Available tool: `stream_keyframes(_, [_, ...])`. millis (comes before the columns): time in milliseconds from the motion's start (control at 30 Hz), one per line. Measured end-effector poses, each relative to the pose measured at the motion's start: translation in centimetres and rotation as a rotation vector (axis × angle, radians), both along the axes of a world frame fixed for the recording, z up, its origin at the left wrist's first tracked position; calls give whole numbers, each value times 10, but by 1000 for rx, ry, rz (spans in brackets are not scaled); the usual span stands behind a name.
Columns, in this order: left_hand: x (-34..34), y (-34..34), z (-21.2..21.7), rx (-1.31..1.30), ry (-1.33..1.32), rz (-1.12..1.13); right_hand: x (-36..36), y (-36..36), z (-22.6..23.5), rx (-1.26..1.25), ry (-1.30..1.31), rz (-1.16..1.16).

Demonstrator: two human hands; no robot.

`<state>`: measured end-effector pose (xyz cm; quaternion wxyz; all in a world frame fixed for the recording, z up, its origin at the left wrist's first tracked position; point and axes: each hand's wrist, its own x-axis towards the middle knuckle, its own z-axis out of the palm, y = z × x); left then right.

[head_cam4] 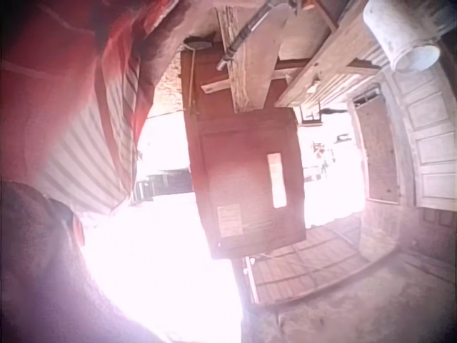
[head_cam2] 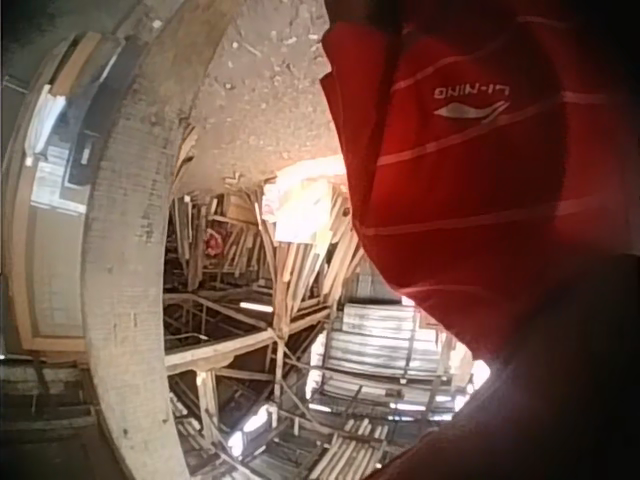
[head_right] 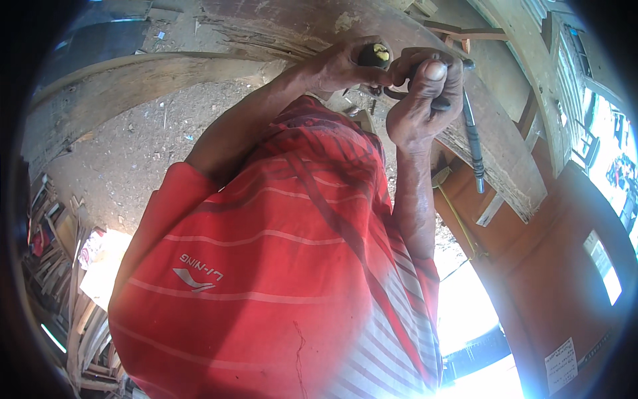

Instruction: The person removes nails from a wooden plank using a hammer, pliers, and a punch.

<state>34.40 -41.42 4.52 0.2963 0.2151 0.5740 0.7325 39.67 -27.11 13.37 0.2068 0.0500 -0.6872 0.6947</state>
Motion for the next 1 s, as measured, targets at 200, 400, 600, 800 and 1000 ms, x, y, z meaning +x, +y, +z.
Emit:
stream_keyframes(200, [-9, 12, -4, -44, 64, 70, -23, 4, 19, 6, -86, 19])
stream_keyframes(400, [-5, 2, -10, -18, 162, 62, -15, -3, 14, 176, -90, -32])
stream_keyframes(600, [-2, 8, -20, -41, 276, 190, -24, -3, 15, 318, -201, -21])
stream_keyframes(800, [2, 8, -20, -16, 176, 198, -25, 6, 23, 198, -264, 166])
stream_keyframes(1000, [6, 9, -10, -119, 339, 227, 9, 23, 26, 318, -140, 36])
